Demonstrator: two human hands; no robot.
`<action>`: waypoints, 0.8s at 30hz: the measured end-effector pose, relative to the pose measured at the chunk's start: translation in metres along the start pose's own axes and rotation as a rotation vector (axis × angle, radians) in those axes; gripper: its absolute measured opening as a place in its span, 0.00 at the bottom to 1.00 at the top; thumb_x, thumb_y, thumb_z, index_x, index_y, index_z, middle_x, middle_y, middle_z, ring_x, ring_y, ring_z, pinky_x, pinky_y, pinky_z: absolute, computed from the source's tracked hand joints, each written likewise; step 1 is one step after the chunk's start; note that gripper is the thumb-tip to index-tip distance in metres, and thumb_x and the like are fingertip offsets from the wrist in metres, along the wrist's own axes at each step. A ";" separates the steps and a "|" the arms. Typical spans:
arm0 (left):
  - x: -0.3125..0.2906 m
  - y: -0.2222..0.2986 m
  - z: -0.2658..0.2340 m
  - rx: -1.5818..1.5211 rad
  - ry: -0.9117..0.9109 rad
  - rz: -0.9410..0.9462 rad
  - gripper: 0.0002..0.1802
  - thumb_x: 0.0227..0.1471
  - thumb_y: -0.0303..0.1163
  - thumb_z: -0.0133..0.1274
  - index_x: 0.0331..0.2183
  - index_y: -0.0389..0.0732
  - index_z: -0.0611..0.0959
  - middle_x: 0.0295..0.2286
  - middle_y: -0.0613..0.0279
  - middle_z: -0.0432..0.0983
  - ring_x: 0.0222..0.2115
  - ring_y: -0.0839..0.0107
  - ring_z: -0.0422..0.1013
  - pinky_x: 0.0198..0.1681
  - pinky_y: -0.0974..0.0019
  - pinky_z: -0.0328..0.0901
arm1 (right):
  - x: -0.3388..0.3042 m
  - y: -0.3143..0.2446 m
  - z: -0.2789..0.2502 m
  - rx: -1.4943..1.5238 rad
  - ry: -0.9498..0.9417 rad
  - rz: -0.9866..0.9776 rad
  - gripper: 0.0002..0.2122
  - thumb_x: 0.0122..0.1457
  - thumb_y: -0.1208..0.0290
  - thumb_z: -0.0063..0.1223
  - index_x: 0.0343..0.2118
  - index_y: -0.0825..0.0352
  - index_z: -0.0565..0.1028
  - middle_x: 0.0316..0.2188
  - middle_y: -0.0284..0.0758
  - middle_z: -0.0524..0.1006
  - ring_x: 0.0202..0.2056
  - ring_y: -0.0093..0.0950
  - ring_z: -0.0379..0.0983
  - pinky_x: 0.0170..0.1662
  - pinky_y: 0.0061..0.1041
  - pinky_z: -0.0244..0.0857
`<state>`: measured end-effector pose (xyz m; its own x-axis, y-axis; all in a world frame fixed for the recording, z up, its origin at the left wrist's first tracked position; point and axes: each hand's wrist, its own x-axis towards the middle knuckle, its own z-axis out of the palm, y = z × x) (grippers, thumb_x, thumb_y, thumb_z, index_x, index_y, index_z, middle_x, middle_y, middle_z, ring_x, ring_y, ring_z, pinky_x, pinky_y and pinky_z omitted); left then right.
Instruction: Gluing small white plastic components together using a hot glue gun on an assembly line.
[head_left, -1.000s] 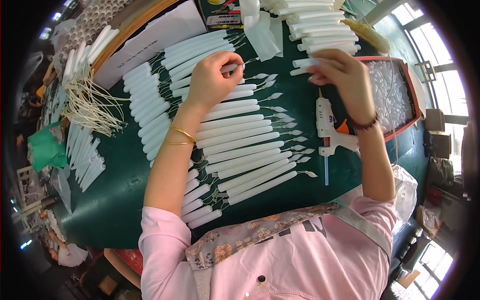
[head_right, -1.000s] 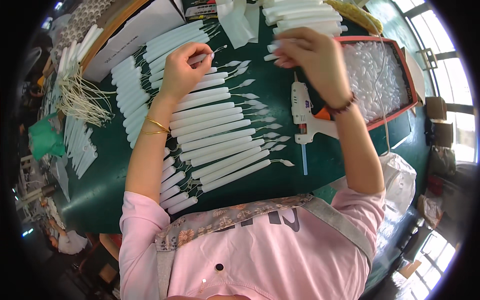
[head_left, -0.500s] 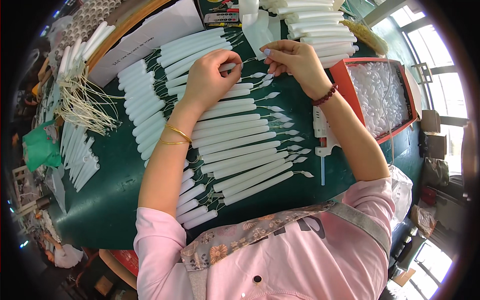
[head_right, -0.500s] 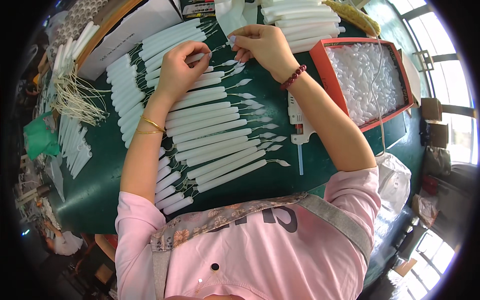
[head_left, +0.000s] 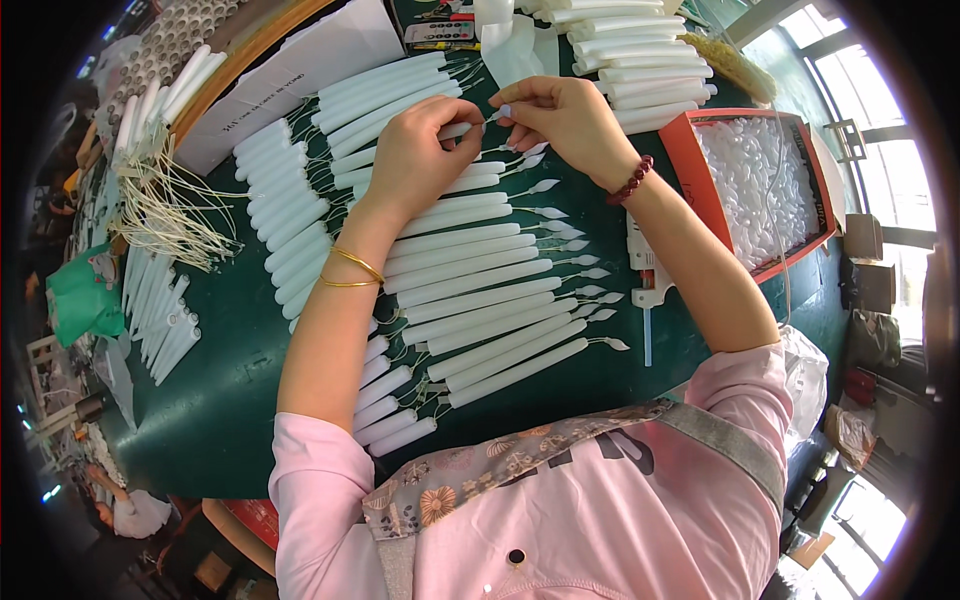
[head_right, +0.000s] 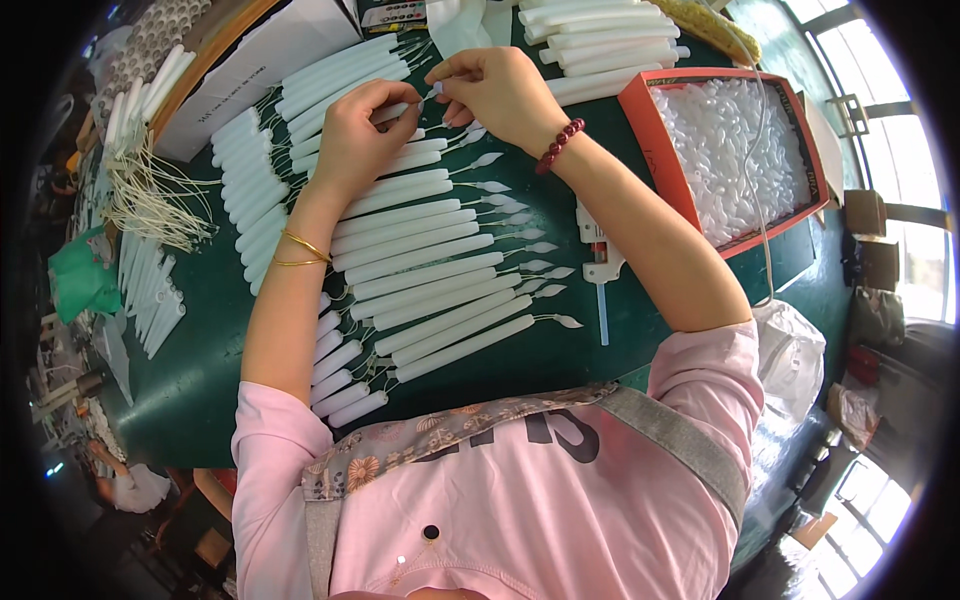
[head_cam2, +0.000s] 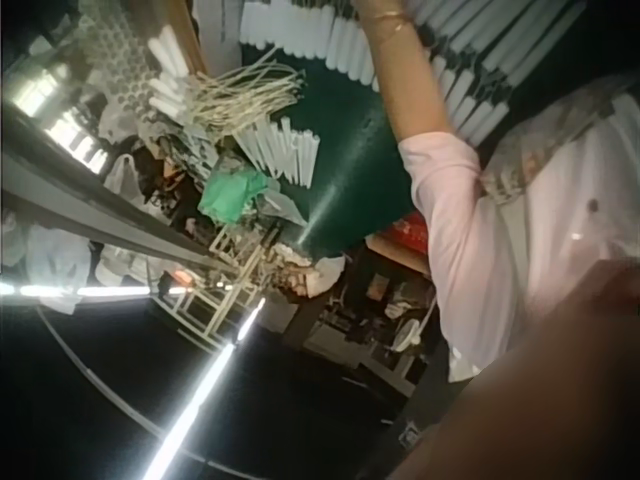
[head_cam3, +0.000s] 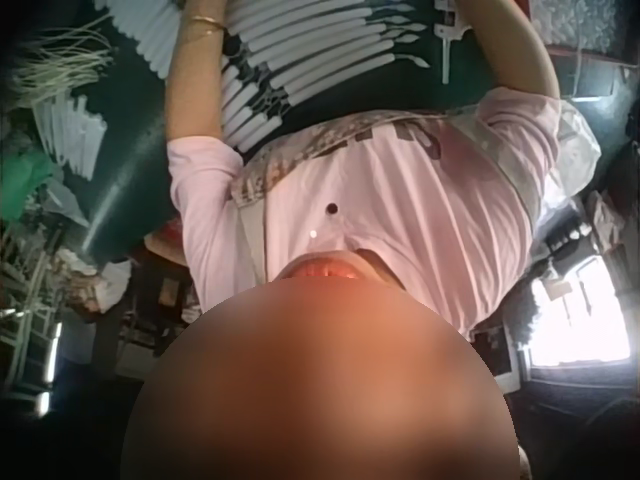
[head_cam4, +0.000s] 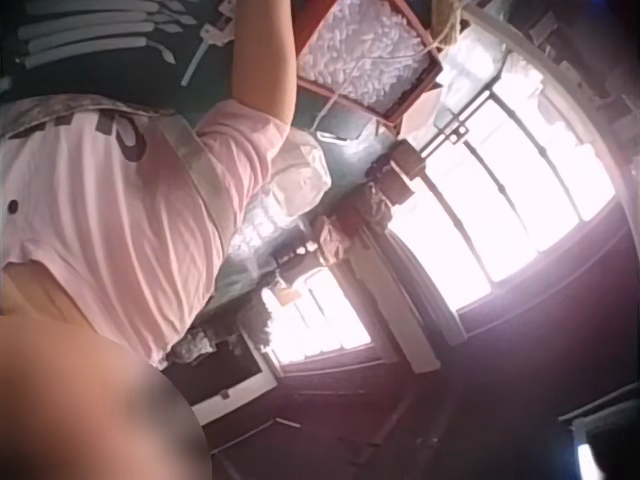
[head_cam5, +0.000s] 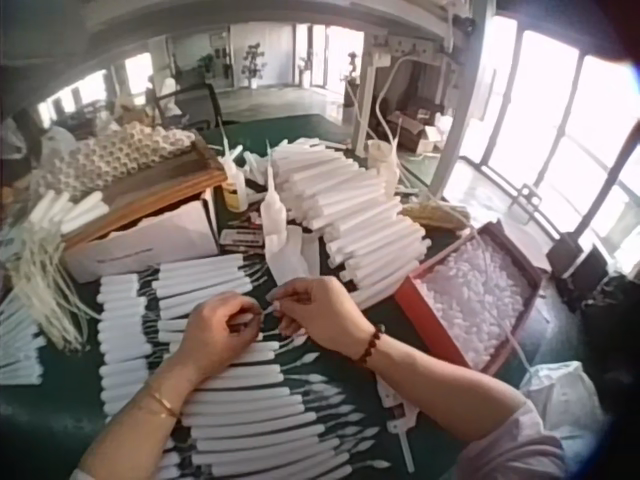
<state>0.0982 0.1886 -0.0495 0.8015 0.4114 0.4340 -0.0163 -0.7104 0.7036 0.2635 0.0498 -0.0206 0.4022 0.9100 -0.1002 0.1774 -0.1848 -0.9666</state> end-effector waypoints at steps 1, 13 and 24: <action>0.000 0.001 0.000 -0.002 0.007 -0.013 0.05 0.52 0.27 0.64 0.33 0.39 0.85 0.29 0.62 0.81 0.26 0.66 0.76 0.32 0.67 0.72 | -0.004 -0.003 -0.001 0.001 0.003 0.000 0.12 0.68 0.76 0.55 0.51 0.72 0.81 0.38 0.36 0.83 0.33 0.20 0.81 0.40 0.20 0.77; 0.020 -0.018 -0.016 0.521 -0.033 -0.089 0.08 0.53 0.33 0.65 0.36 0.43 0.86 0.37 0.63 0.82 0.42 0.59 0.77 0.44 0.56 0.74 | -0.222 -0.014 -0.041 -1.063 0.395 -0.046 0.23 0.57 0.87 0.50 0.57 0.66 0.74 0.53 0.46 0.76 0.53 0.45 0.76 0.52 0.38 0.72; 0.023 -0.022 0.002 0.400 -0.024 -0.015 0.09 0.53 0.31 0.63 0.34 0.40 0.81 0.32 0.59 0.80 0.33 0.57 0.76 0.38 0.57 0.72 | -0.168 -0.001 -0.039 -0.899 0.251 -0.129 0.24 0.47 0.85 0.55 0.51 0.65 0.74 0.44 0.46 0.70 0.42 0.52 0.72 0.44 0.44 0.71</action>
<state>0.1184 0.2126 -0.0558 0.8134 0.4137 0.4089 0.2261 -0.8725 0.4331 0.2308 -0.1177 0.0060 0.4942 0.8563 0.1502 0.8186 -0.4002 -0.4119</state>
